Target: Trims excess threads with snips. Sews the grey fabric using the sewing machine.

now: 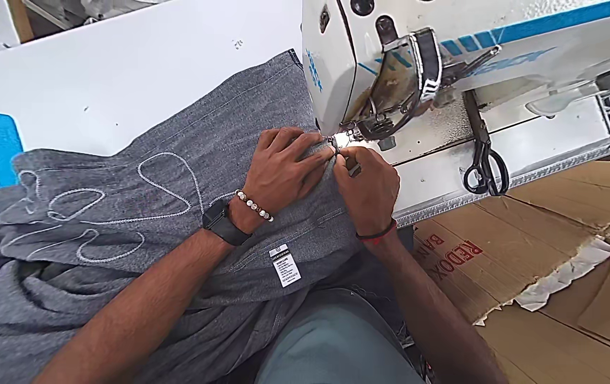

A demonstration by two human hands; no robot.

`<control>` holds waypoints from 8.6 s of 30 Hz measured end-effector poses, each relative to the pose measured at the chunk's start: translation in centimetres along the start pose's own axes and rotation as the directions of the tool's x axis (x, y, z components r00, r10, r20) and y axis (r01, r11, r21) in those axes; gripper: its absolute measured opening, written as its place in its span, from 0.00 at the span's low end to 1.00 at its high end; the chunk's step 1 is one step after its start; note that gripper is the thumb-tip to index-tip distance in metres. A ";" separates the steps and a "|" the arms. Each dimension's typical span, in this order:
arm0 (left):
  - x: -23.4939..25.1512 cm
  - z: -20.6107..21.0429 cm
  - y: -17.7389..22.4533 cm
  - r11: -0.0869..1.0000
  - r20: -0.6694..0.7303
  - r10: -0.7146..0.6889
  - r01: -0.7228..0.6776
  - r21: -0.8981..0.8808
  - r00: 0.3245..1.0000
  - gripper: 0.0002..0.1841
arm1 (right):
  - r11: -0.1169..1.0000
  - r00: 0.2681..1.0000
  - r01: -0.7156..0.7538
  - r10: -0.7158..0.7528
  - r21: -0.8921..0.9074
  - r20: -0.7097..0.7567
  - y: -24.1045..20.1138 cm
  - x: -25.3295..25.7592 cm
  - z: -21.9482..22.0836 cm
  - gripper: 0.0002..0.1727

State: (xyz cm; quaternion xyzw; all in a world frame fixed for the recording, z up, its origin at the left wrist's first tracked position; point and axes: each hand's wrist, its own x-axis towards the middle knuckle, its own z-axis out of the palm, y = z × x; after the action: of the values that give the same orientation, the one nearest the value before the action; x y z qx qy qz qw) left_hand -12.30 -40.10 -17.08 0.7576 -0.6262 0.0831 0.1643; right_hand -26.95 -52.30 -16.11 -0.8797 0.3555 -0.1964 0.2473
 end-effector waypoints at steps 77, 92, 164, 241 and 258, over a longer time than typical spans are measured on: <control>-0.7 -1.3 1.9 0.999 0.073 0.015 -0.013 -0.031 0.997 0.18 | 0.938 0.344 0.286 -0.293 0.198 0.892 1.6 -9.6 -6.9 0.14; -0.8 -0.8 2.3 0.988 0.027 -0.114 0.116 -0.104 0.993 0.17 | 0.996 0.983 -0.072 0.080 -0.051 0.164 0.0 -0.6 -2.1 0.12; -0.9 -0.8 2.0 0.998 0.131 0.022 -0.014 -0.063 0.991 0.23 | 0.897 0.934 0.349 -0.356 -0.272 0.024 7.0 -9.6 -8.8 0.09; 3.0 -2.2 -2.8 0.989 0.085 0.127 -0.133 0.072 0.988 0.13 | 0.917 0.937 0.346 -0.324 -0.199 0.133 1.3 0.8 -0.7 0.20; -0.9 -1.0 -1.8 0.989 0.182 0.001 0.026 -0.143 0.983 0.20 | 0.940 0.960 0.255 -0.217 -0.229 0.179 0.3 -1.5 -1.6 0.20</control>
State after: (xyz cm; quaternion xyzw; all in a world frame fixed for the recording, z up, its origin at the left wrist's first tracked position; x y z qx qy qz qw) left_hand -10.62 -38.62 -16.76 0.7520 -0.6382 -0.0329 0.1618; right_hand -28.93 -51.84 -15.30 -0.9524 0.2495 -0.1113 0.1355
